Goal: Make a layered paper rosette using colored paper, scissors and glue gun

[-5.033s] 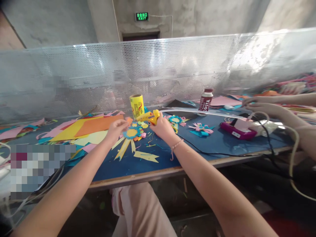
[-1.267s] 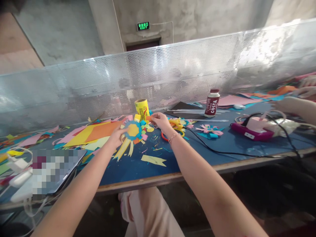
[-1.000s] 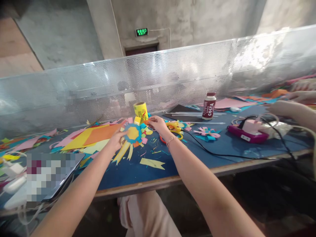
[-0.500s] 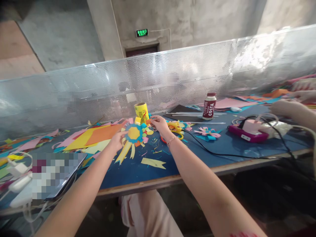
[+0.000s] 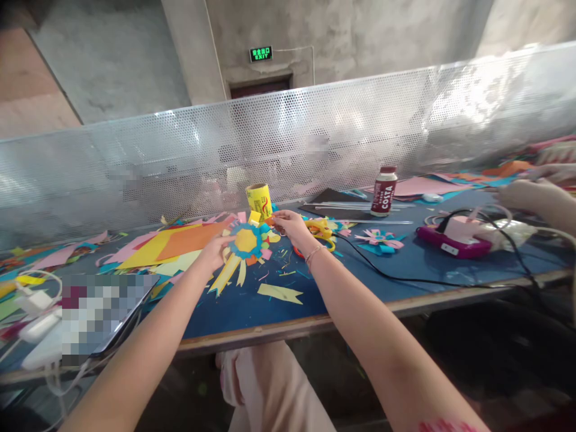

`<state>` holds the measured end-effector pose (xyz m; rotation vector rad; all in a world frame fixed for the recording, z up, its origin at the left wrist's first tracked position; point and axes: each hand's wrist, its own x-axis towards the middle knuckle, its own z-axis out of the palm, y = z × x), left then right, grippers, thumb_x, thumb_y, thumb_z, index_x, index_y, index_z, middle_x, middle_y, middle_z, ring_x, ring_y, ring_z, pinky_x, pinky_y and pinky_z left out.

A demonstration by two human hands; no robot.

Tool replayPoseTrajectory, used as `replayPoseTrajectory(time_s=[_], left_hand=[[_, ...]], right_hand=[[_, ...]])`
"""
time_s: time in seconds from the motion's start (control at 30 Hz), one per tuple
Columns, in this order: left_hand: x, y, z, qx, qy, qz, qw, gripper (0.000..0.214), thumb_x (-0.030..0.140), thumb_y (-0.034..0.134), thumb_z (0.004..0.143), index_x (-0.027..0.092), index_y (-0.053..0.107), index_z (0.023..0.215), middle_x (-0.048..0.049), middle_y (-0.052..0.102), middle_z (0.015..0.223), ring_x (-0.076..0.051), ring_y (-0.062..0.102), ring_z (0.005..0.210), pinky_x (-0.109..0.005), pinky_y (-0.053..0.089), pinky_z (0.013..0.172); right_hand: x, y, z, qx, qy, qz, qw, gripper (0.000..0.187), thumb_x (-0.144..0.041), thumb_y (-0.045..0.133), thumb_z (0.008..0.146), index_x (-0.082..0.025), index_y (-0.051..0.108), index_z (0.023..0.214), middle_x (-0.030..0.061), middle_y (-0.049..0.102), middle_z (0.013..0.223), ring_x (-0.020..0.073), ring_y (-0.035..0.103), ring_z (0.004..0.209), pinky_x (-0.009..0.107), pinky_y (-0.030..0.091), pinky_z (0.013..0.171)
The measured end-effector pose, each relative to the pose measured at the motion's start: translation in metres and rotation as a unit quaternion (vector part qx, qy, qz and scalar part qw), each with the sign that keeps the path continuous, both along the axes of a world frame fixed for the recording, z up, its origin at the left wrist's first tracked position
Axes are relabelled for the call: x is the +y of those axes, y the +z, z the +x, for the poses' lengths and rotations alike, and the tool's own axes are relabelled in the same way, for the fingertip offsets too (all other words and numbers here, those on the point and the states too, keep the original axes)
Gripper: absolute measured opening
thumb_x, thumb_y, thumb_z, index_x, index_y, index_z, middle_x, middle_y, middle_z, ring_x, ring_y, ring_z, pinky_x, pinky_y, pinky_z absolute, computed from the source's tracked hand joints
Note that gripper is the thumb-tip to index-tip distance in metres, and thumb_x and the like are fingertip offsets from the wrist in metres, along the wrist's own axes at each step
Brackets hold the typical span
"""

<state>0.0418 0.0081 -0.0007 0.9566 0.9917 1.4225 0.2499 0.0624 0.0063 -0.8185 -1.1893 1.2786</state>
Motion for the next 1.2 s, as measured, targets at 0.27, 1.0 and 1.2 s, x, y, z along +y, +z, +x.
replayPoseTrajectory(time_s=[0.27, 1.0, 1.2], left_hand=[[-0.008, 0.006, 0.004, -0.028, -0.007, -0.005, 1.0, 0.027, 0.002, 0.069, 0.06, 0.014, 0.064, 0.084, -0.0029, 0.071, 0.07, -0.014, 0.066, 0.057, -0.022, 0.054, 0.055], [0.0, -0.004, 0.001, -0.031, -0.065, 0.052, 0.996, 0.045, 0.007, 0.075, 0.053, 0.015, 0.066, 0.096, -0.0039, 0.073, 0.081, -0.018, 0.069, 0.069, -0.028, 0.056, 0.068], [-0.002, -0.001, 0.003, -0.024, -0.056, 0.051, 0.997, 0.045, 0.008, 0.076, 0.05, 0.016, 0.066, 0.093, -0.0027, 0.072, 0.078, -0.017, 0.068, 0.065, -0.027, 0.055, 0.065]], right_hand=[[0.001, -0.001, -0.001, 0.025, 0.011, -0.007, 1.0, 0.014, -0.012, 0.072, 0.068, -0.016, 0.063, 0.078, 0.0004, 0.068, 0.068, 0.0082, 0.061, 0.059, 0.019, 0.048, 0.056], [-0.013, 0.008, -0.002, 0.018, 0.113, -0.048, 0.992, 0.009, -0.008, 0.065, 0.075, -0.017, 0.062, 0.078, 0.0012, 0.069, 0.07, 0.0095, 0.062, 0.06, 0.022, 0.052, 0.059], [-0.018, 0.011, 0.0, 0.015, 0.132, -0.071, 0.989, 0.012, -0.005, 0.06, 0.078, -0.017, 0.061, 0.078, 0.0, 0.068, 0.069, 0.0085, 0.062, 0.06, 0.02, 0.052, 0.058]])
